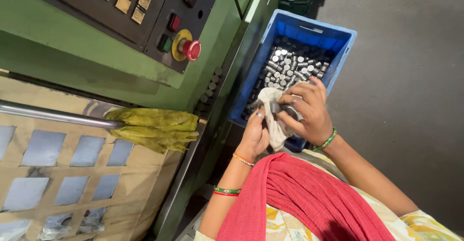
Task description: The person repeatedly picks small cylindrical metal parts from a blue crate, wipes each one with a cloth, and places it back into the crate. The person also opens and closes the door of a green industrial machine and briefly handles parts near the machine's interior.
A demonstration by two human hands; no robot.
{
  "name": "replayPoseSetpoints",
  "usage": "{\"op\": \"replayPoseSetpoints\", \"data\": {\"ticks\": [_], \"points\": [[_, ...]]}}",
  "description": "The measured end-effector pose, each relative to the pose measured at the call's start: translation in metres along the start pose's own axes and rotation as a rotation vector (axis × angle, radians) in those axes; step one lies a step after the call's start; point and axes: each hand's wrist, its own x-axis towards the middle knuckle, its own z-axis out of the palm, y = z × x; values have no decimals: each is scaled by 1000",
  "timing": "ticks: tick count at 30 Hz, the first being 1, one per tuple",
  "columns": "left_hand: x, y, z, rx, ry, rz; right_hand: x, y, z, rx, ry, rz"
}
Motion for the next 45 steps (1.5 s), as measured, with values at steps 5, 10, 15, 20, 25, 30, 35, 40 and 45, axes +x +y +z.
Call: {"op": "replayPoseSetpoints", "data": {"ticks": [5,10,15,20,25,30,35,40,45], "points": [[0,-8,-3,47,-56,54,-3,4,1,-3,-24,53],[7,-16,-7,149,-50,188,-6,-4,-2,-158,-47,-23],[11,-14,-9,92,48,175,-8,-2,-1,-132,-34,-30],[10,-15,-8,99,37,201,-18,-2,13,143,49,194],[7,-10,-8,7,64,173,-17,0,21,314,10,416],[3,-6,-5,53,-34,167,-9,2,15,161,9,318],[-3,-3,1,116,-71,187,0,3,14,263,117,378],[0,-2,-4,176,-83,221,1,7,16,371,6,470],[7,-7,-8,100,31,143,-5,-9,20,43,56,252]]}}
